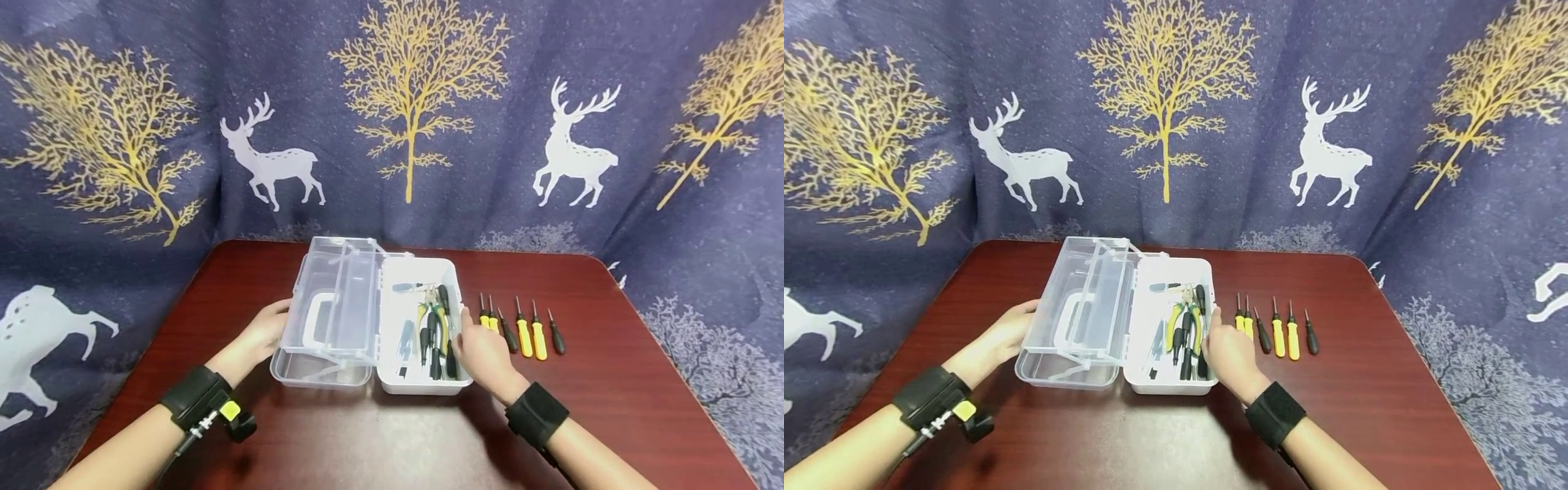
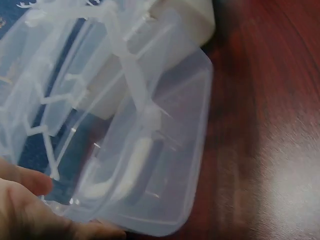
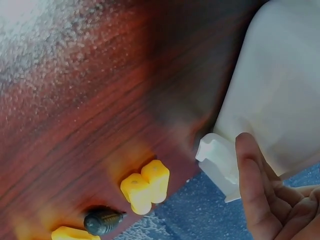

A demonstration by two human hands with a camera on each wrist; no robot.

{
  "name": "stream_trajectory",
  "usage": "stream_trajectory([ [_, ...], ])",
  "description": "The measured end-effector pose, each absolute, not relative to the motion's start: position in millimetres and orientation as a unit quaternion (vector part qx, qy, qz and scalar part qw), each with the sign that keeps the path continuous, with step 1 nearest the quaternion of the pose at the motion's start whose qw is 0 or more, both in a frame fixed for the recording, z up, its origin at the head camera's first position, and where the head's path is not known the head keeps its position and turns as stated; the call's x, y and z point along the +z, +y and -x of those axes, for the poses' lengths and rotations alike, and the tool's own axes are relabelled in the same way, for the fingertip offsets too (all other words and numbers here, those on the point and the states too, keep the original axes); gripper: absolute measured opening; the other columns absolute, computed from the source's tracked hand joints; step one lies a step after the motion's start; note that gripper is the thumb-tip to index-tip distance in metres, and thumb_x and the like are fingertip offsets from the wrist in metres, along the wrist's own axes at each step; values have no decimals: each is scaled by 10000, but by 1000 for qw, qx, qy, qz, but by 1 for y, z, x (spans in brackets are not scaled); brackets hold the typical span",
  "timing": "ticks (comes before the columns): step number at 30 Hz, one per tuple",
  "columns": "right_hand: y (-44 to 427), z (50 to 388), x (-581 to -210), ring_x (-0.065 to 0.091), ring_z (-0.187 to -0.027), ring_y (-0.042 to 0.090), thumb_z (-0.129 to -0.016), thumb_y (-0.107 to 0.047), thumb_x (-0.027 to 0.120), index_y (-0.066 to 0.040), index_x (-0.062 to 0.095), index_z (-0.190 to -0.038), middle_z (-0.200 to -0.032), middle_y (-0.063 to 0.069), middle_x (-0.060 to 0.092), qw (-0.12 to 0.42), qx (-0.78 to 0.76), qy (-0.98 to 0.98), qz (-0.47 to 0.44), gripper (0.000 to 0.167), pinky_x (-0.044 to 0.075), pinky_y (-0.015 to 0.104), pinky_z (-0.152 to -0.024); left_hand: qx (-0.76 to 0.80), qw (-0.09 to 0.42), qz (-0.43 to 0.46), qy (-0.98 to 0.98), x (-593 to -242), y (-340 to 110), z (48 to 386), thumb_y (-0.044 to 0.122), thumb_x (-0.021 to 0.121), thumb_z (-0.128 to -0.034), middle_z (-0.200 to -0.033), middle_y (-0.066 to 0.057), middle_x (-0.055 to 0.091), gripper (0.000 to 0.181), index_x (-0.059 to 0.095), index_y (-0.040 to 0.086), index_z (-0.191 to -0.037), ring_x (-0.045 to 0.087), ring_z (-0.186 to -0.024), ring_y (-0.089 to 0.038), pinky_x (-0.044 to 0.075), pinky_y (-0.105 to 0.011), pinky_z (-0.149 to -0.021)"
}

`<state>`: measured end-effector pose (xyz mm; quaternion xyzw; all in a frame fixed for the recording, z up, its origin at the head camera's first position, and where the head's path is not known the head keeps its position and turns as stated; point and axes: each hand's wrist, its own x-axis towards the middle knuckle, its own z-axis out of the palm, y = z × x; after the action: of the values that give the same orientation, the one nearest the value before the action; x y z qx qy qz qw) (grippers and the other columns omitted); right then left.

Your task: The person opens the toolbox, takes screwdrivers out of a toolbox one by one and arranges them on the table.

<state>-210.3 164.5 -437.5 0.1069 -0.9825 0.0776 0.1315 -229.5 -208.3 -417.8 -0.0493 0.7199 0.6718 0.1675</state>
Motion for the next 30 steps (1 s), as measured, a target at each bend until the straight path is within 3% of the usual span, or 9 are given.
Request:
stream_trajectory([
  [3,161,213,-438,317,-397,120,-846,-153,645,83,502,-1325,-444,-5,393,131,92,-981,-109,552,191,235,-380,652,174,73,735,-408,-217,228,62,431,-966,-920,17,622,619,145,-55,-1502,619,-784,-63,532,-267,-717],
  [6,160,213,-438,305,-402,112,-849,-151,639,81,492,-1336,-446,-8,394,120,103,-982,-106,559,188,231,-381,632,199,80,744,-400,-225,228,153,390,-1008,-1035,-36,585,583,136,-3,-1510,616,-836,-99,522,-287,-741],
  [10,161,214,-439,287,-411,107,-861,-158,626,71,464,-1365,-454,-15,384,99,114,-984,-98,577,182,230,-395,676,236,111,689,-393,-236,231,226,338,-1032,-1207,-153,444,559,110,48,-1510,594,-850,-107,508,-268,-754],
  [13,163,214,-439,291,-415,108,-862,-168,624,62,452,-1378,-460,-16,388,89,122,-984,-91,591,192,232,-399,725,260,150,619,-391,-243,232,166,277,-1032,-1253,-212,340,551,71,79,-1536,588,-825,-91,515,-250,-750],
  [16,165,214,-438,307,-419,118,-863,-175,625,56,453,-1380,-467,-7,402,85,127,-985,-84,592,207,241,-399,750,284,148,580,-395,-248,234,74,273,-1020,-1163,-166,420,570,44,24,-1539,580,-834,-85,526,-233,-765],
  [22,169,213,-437,320,-424,127,-889,-189,596,40,428,-1406,-483,4,418,62,147,-985,-69,590,215,246,-397,755,297,80,579,-407,-249,239,-1,368,-999,-935,37,618,443,276,-41,-1430,592,-858,-51,520,-197,-778],
  [30,173,212,-442,280,-411,115,-921,-206,558,23,419,-1420,-463,-15,392,64,159,-982,-75,567,191,243,-394,738,277,5,615,-393,-238,240,39,441,-991,-973,127,646,671,31,-73,-1510,611,-917,-25,522,-197,-814],
])
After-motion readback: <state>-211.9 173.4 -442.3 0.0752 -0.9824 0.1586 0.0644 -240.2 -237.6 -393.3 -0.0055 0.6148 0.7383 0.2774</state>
